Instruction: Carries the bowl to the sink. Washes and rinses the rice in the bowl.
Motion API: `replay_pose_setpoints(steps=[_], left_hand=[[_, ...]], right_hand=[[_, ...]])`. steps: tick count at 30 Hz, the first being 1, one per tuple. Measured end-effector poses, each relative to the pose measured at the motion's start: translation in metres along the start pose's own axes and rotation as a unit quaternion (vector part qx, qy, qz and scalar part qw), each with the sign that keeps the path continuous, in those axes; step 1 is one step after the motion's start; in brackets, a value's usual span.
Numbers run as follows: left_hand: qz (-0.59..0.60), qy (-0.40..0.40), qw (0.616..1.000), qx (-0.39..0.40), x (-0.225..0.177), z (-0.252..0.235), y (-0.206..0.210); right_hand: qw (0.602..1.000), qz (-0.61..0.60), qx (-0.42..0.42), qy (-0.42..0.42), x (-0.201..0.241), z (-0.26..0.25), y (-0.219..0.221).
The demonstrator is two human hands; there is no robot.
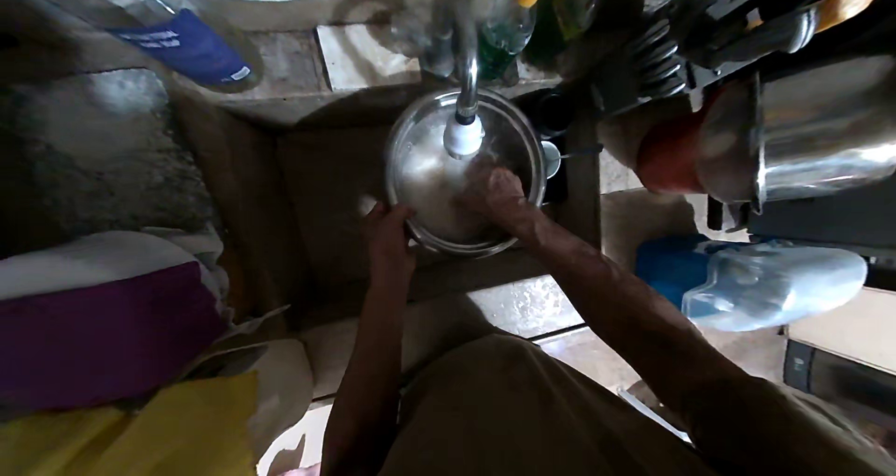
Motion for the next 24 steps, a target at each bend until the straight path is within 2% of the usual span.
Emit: replay_pose_setpoints(steps=[1,2,4,6,8,9,11,13,15,16,17,18,19,22,23,24], left_hand=[[0.003,-0.001,1.0,0.0,0.0,-0.001,0.0],[0.005,0.0,1.0,0.005,0.0,-0.002,0.001],[0.015,0.006,1.0,0.013,0.001,-0.003,0.004],[0.017,0.007,1.0,0.01,0.002,-0.006,0.005],[0.014,0.003,1.0,0.007,0.003,-0.006,0.005],[0.014,0.0,1.0,0.007,0.004,-0.008,0.006],[0.015,-0.001,1.0,0.0,0.006,-0.011,0.007],[0.02,0.0,1.0,-0.004,0.006,-0.011,0.008],[0.02,-0.001,1.0,-0.002,0.006,-0.01,0.01],[0.016,-0.004,1.0,-0.002,0.006,-0.011,0.011],[0.013,-0.007,1.0,-0.004,0.007,-0.012,0.011],[0.011,-0.009,1.0,-0.006,0.007,-0.014,0.011],[0.011,-0.01,1.0,-0.005,0.007,-0.014,0.012],[0.02,-0.002,1.0,-0.002,0.004,-0.012,0.011],[0.024,0.0,1.0,-0.001,0.003,-0.011,0.01],[0.024,0.004,1.0,0.0,0.003,-0.011,0.011]], right_hand=[[1.0,-0.001,0.013,0.009,0.0,-0.001,0.002],[0.999,-0.016,0.03,-0.022,0.001,0.0,0.007],[0.986,-0.137,0.046,-0.088,0.001,-0.003,0.011],[0.944,-0.32,-0.038,-0.072,-0.006,-0.012,0.01],[0.843,-0.518,-0.144,0.002,-0.01,-0.021,0.005],[0.793,-0.586,-0.163,0.016,-0.009,-0.027,0.003],[0.679,-0.717,-0.16,0.004,-0.003,-0.04,0.004],[0.521,-0.839,-0.157,-0.008,0.009,-0.056,0.006],[0.395,-0.907,-0.148,-0.007,0.017,-0.07,0.009],[0.359,-0.923,-0.139,-0.017,0.019,-0.077,0.012],[0.349,-0.927,-0.133,-0.033,0.021,-0.083,0.017],[0.368,-0.919,-0.131,-0.05,0.021,-0.088,0.022],[0.42,-0.895,-0.14,-0.053,0.021,-0.088,0.026],[0.67,-0.703,-0.237,-0.018,0.019,-0.069,0.035],[0.722,-0.646,-0.249,-0.014,0.018,-0.062,0.035],[0.75,-0.617,-0.237,-0.017,0.017,-0.057,0.034]])
Point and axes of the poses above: each hand's wrist, its own z-axis away from the middle knuckle, its own y-axis out of the palm, x = y × z, the point moved 3 cm from there along -z, towards the middle knuckle, and after that the axes turned 7 degrees about -y, right-handed, at the moved point
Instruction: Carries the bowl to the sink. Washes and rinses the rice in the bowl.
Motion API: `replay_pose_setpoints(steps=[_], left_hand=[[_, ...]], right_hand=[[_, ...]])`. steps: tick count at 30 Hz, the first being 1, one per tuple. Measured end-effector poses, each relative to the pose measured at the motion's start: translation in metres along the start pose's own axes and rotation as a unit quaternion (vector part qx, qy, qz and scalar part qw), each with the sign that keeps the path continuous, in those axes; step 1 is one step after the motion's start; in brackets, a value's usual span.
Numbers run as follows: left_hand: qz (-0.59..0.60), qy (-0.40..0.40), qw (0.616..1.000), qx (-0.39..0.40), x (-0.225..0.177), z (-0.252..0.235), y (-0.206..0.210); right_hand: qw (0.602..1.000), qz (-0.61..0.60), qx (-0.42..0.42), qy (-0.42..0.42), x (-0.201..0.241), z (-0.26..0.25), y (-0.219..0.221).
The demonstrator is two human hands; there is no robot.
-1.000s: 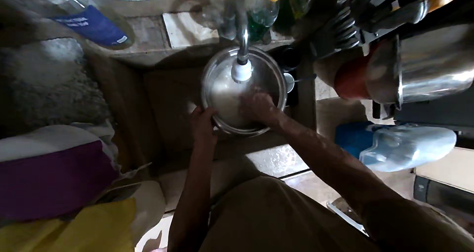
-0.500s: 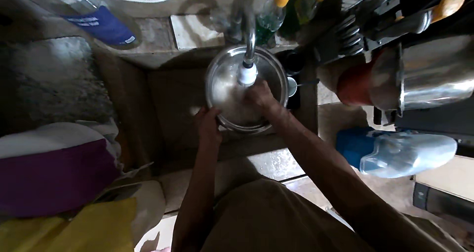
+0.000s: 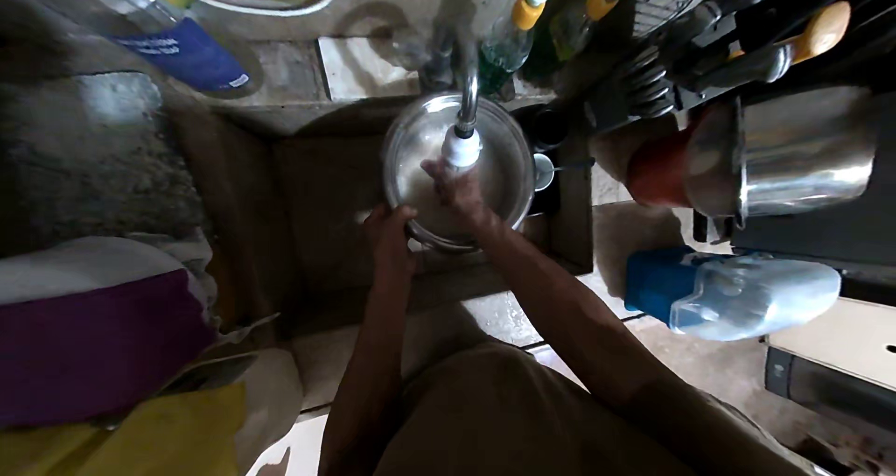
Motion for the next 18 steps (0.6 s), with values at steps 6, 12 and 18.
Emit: replay_pose_setpoints(steps=[6,12,18], left_hand=[[0.005,0.018,1.0,0.004,0.006,-0.006,-0.006],[-0.034,-0.002,0.999,-0.01,0.006,-0.003,-0.007],[-0.056,-0.019,0.998,-0.003,0.011,-0.005,-0.001]], right_hand=[[0.999,0.034,-0.026,-0.007,0.019,0.016,-0.01],[1.0,0.001,-0.011,-0.019,0.023,0.021,-0.012],[0.995,0.082,-0.048,-0.03,0.015,0.011,-0.026]])
Point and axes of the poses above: each hand's wrist, its own z-axis away from the middle knuckle, its own y-axis out of the palm, x = y × z, the point moved 3 cm from there along -z, towards the middle knuckle, and after that the axes turned 7 degrees about -y, right-handed, at the moved point
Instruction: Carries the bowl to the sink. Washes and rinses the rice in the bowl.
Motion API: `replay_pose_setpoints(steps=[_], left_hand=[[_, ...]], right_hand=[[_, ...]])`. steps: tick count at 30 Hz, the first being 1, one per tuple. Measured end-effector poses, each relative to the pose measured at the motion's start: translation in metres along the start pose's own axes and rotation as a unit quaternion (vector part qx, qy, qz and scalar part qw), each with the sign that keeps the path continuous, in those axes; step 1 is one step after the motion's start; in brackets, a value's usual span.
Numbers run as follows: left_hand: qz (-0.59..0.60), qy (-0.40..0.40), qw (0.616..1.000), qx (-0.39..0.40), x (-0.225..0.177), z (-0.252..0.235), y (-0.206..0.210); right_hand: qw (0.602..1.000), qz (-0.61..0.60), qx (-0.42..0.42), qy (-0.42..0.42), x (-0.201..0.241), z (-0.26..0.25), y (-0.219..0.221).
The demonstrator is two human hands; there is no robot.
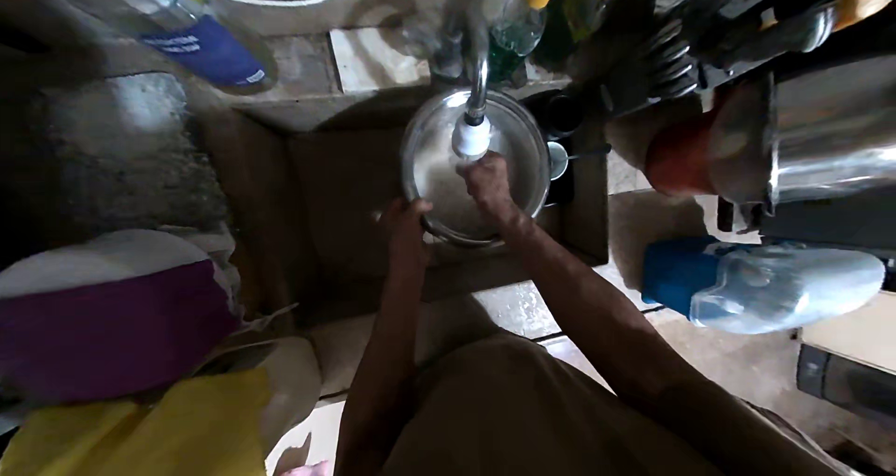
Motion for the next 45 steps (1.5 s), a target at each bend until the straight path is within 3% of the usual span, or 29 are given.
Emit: replay_pose_setpoints(steps=[2,5,7,9,11,15,17,20,25,28,32,35,39,42,45], left_hand=[[0.005,0.002,1.0,0.006,0.0,0.001,0.002],[0.0,0.001,1.0,-0.002,0.001,0.0,0.003],[0.003,0.004,1.0,-0.006,0.002,-0.001,0.004],[0.014,0.006,1.0,0.002,0.003,-0.002,0.006],[0.016,0.011,1.0,0.012,0.002,-0.003,0.006],[0.015,0.025,0.999,0.023,0.0,-0.004,0.002],[0.011,0.03,0.999,0.019,-0.001,-0.001,0.001],[0.007,0.037,0.999,0.02,0.0,0.001,0.001],[-0.008,0.042,0.999,0.031,0.008,0.005,0.006],[-0.036,0.03,0.998,0.037,0.012,0.009,0.006],[-0.053,0.012,0.998,0.04,0.017,0.013,0.004],[-0.049,0.013,0.998,0.044,0.017,0.01,0.007],[-0.184,0.031,0.978,0.097,0.007,-0.003,0.001],[-0.312,0.063,0.938,0.135,-0.033,-0.018,0.01],[-0.307,0.109,0.943,0.071,-0.089,-0.066,0.035]], right_hand=[[0.996,-0.065,0.008,-0.052,0.0,-0.003,0.001],[0.981,-0.193,0.036,-0.003,-0.005,-0.004,0.005],[0.976,-0.213,0.029,0.026,-0.008,-0.004,0.007],[0.989,-0.14,0.013,0.055,-0.007,-0.005,0.009],[0.997,0.03,0.031,0.057,0.0,-0.006,0.006],[0.958,0.253,0.105,-0.083,0.026,0.007,-0.018],[0.947,0.266,0.104,-0.148,0.031,0.015,-0.041],[0.938,0.265,0.005,-0.222,0.031,0.022,-0.086],[0.937,0.229,-0.085,-0.251,0.015,0.044,-0.129],[0.944,0.217,-0.108,-0.224,0.004,0.057,-0.141],[0.989,0.106,-0.097,0.028,-0.017,0.06,-0.152],[0.983,-0.053,-0.069,0.16,-0.027,0.055,-0.148],[0.96,-0.211,-0.109,0.151,-0.026,0.07,-0.15],[0.952,-0.213,-0.166,0.144,-0.017,0.085,-0.164],[0.96,-0.18,-0.175,0.123,-0.011,0.101,-0.187]])
Point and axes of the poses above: each hand's wrist, its own z-axis away from the middle knuckle, its own y-axis out of the palm, x = y × z, the point moved 3 cm from there along -z, towards the middle knuckle, and after that the axes turned 7 degrees about -y, right-handed, at the moved point
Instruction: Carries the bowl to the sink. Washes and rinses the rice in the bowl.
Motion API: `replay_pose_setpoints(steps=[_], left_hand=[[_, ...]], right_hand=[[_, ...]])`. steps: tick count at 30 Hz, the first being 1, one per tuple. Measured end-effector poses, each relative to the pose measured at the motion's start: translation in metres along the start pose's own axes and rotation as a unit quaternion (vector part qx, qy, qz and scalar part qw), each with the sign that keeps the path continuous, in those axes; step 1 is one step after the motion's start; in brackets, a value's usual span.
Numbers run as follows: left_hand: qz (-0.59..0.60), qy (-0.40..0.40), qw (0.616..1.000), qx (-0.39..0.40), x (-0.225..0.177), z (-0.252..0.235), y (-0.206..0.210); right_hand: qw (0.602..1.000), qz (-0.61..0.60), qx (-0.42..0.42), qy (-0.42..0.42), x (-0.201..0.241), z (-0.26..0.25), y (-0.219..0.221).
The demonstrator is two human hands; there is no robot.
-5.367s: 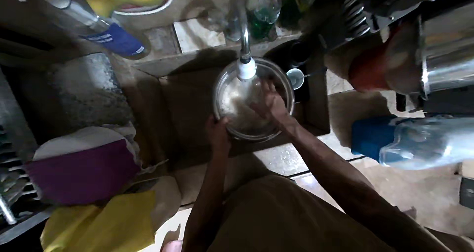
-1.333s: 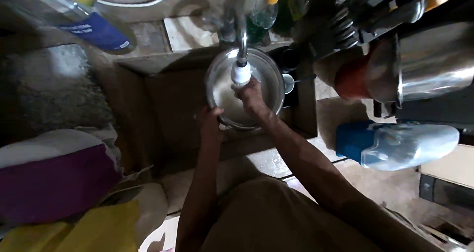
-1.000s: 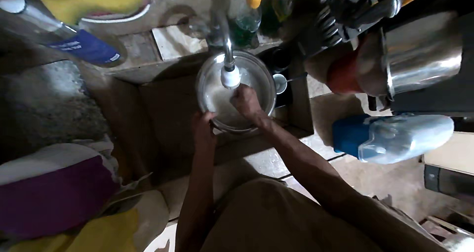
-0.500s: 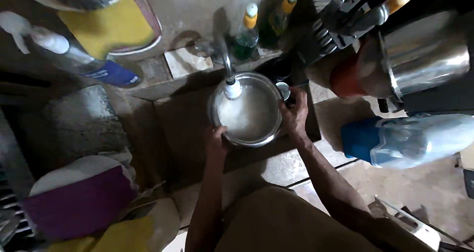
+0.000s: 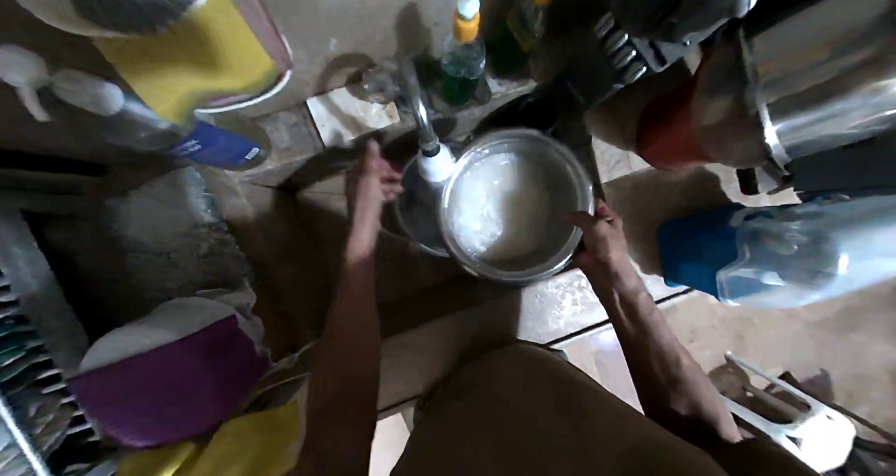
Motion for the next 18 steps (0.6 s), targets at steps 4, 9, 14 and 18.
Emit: replay_pose_setpoints(steps=[4,9,14,18], left_hand=[[-0.147,0.007,0.985,-0.094,-0.073,-0.086,-0.013],[-0.132,-0.032,0.991,-0.016,-0.121,-0.072,-0.006],[-0.128,-0.03,0.99,0.054,-0.127,-0.058,-0.013],[-0.238,0.059,0.967,0.065,-0.124,-0.044,-0.013]], right_hand=[[0.998,0.055,-0.003,-0.029,0.016,0.007,-0.031],[0.99,0.024,-0.029,-0.135,0.034,-0.005,-0.065],[0.972,0.041,-0.031,-0.23,0.052,-0.013,-0.094],[0.962,0.054,-0.025,-0.268,0.057,-0.015,-0.112]])
Point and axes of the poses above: each hand's wrist, its own z-axis away from the middle knuckle, its own y-axis out of the palm, x = y × z, the point moved 3 cm from there along -z, towards the middle knuckle, and after that the axes turned 7 degrees about -y, right-handed, at the moved point
